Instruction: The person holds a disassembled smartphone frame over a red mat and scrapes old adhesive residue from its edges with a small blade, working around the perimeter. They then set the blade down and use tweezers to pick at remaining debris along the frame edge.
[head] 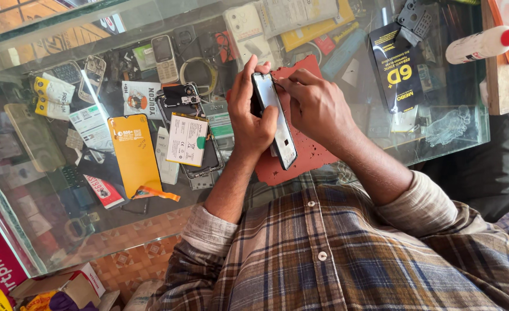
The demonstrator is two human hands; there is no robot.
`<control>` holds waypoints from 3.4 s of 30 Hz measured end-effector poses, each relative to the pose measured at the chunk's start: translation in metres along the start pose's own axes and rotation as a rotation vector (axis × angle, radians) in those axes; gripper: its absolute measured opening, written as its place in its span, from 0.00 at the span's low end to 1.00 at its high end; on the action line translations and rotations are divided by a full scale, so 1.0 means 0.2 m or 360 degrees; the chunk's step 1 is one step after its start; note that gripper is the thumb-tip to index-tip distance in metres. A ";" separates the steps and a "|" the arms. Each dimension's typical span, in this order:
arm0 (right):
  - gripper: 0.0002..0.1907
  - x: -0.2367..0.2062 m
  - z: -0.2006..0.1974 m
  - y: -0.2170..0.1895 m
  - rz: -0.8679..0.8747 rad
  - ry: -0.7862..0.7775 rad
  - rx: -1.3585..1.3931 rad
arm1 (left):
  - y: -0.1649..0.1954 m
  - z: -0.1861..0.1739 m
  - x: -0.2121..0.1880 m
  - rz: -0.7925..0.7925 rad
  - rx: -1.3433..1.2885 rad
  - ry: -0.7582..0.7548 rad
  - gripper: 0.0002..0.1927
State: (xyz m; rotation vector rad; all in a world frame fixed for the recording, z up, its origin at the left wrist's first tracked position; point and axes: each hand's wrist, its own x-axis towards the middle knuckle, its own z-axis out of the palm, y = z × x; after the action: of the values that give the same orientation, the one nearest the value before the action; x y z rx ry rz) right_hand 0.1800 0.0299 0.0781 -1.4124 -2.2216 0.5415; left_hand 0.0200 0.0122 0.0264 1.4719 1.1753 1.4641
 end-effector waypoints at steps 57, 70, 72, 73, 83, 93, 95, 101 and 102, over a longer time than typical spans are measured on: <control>0.18 -0.32 -0.08 -0.12 0.0128 -0.0082 0.0063 | -0.05 -0.02 -0.01 0.0033 -0.0064 -0.0018 0.35; 0.18 -0.30 -0.08 -0.10 0.0117 -0.0123 0.0058 | -0.05 -0.02 -0.02 0.0003 -0.0073 -0.0044 0.35; 0.19 -0.30 -0.08 -0.10 0.0137 -0.0139 0.0065 | -0.05 -0.02 -0.02 -0.0010 -0.0092 -0.0039 0.34; 0.19 -0.30 -0.08 -0.10 0.0143 -0.0135 0.0073 | -0.04 -0.02 -0.02 -0.0008 -0.0084 -0.0037 0.34; 0.16 -0.26 -0.12 -0.11 0.0072 -0.0271 -0.0028 | -0.04 0.00 -0.01 0.0051 -0.0048 -0.0009 0.33; 0.20 -0.26 -0.12 -0.13 0.0067 -0.0326 -0.0179 | -0.03 0.00 -0.01 0.0053 -0.0011 0.0004 0.32; 0.20 -0.26 -0.11 -0.13 0.0126 -0.0405 -0.0184 | -0.03 0.00 0.00 0.0060 -0.0025 0.0006 0.33; 0.17 -0.31 -0.10 -0.15 0.0110 -0.0204 0.0002 | -0.02 0.00 -0.01 0.0019 0.0007 -0.0001 0.33; 0.17 -0.31 -0.10 -0.15 0.0105 -0.0156 0.0057 | -0.02 -0.01 -0.01 0.0001 0.0017 -0.0001 0.33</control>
State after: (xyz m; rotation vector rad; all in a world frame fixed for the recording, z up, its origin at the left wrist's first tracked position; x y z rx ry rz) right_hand 0.1925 -0.0367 0.0997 -1.4746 -2.2356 0.6830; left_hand 0.0181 0.0114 0.0219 1.4798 1.1843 1.4599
